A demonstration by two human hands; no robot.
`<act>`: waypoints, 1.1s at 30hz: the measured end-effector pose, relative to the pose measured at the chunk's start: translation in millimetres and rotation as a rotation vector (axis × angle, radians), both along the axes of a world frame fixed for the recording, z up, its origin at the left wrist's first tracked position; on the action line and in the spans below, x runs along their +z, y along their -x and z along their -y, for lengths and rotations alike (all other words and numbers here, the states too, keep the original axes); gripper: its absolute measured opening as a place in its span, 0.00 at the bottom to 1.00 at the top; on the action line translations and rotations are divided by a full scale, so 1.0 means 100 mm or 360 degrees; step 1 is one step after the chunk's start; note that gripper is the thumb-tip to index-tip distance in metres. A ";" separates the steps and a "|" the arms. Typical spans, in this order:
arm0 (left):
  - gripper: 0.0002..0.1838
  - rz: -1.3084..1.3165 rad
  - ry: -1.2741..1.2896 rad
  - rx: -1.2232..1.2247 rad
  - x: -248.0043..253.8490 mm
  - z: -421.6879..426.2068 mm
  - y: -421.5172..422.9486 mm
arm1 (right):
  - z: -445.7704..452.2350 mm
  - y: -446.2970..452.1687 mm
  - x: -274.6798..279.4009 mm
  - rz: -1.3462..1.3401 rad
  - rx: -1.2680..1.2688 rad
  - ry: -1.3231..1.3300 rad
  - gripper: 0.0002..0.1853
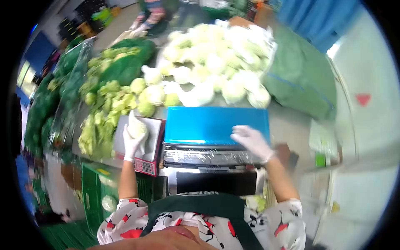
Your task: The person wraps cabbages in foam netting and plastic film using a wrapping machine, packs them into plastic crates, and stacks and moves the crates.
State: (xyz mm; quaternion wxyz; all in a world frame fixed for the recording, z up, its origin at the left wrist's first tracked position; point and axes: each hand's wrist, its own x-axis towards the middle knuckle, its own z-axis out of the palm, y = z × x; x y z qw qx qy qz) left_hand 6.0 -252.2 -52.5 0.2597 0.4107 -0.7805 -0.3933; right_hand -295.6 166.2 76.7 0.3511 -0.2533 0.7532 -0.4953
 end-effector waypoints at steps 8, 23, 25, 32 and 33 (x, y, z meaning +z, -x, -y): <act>0.71 0.0255 0.0234 0.0240 -0.04 -0.01 -0.03 | 0.76 2.69 -1.03 -0.1328 -0.0498 -0.0426 0.40; 0.59 0.0120 0.0187 0.0271 -0.01 -0.05 0.02 | 1.10 4.44 -2.37 -0.0810 0.0175 -0.0375 0.32; 0.59 0.0119 0.0181 0.0267 -0.01 -0.04 0.01 | 1.13 4.34 -2.41 -0.0932 0.0145 -0.0365 0.31; 0.56 -0.0003 0.0046 0.0482 -0.01 -0.12 -0.01 | 1.04 3.88 -2.06 -0.0717 0.0305 -0.0316 0.32; 0.57 -0.0143 0.0022 0.0549 -0.02 -0.12 -0.05 | 1.01 3.80 -2.01 -0.0558 0.0181 -0.0254 0.32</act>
